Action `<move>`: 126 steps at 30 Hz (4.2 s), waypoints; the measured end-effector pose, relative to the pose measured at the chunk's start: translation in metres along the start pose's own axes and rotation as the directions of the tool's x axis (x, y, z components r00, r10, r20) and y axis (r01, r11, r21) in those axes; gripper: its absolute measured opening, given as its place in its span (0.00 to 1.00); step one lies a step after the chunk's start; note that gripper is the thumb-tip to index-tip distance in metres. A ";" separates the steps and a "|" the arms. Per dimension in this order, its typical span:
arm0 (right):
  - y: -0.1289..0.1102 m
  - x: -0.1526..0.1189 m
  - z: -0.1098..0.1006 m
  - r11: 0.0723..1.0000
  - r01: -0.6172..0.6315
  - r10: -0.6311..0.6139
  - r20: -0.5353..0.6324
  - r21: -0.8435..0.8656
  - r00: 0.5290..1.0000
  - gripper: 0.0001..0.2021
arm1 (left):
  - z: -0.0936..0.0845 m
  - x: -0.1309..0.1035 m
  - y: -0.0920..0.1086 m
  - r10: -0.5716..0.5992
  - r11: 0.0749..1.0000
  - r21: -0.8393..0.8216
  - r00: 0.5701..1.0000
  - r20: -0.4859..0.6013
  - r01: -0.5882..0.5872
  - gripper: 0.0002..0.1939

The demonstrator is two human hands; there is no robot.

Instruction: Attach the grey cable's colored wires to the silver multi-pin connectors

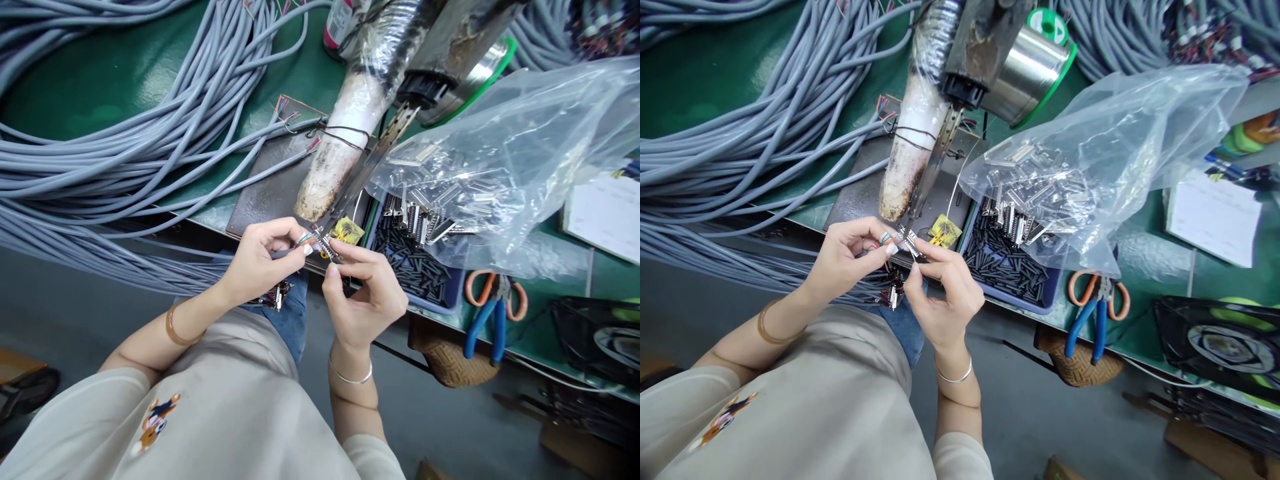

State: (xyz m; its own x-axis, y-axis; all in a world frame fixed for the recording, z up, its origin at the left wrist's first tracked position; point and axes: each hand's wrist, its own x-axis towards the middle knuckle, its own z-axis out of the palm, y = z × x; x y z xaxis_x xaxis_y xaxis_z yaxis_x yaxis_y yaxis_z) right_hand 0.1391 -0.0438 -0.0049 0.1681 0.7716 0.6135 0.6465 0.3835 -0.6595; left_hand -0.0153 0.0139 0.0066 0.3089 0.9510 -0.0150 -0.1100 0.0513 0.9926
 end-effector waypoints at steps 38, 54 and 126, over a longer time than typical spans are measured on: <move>0.003 -0.002 0.010 0.995 0.072 -0.075 -0.040 -0.074 0.996 0.09 | 0.016 -0.001 -0.003 0.149 0.984 0.124 0.965 -0.215 -0.125 0.07; -0.001 -0.007 0.005 1.000 0.007 -0.008 -0.030 -0.012 1.000 0.09 | 0.012 -0.005 -0.005 0.143 0.986 0.112 0.977 -0.157 -0.126 0.08; 0.002 -0.017 -0.015 0.970 0.201 -0.193 0.069 -0.134 0.979 0.11 | -0.012 -0.024 0.002 0.027 0.999 -0.029 0.983 0.183 -0.022 0.06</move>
State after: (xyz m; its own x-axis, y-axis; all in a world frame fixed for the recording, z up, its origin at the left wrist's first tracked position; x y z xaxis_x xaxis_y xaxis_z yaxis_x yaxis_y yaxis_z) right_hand 0.1490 -0.0634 -0.0100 -0.0116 0.7162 0.6978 0.7606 0.4594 -0.4588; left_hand -0.0344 -0.0051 0.0079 0.4733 0.8803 0.0340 -0.1438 0.0391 0.9888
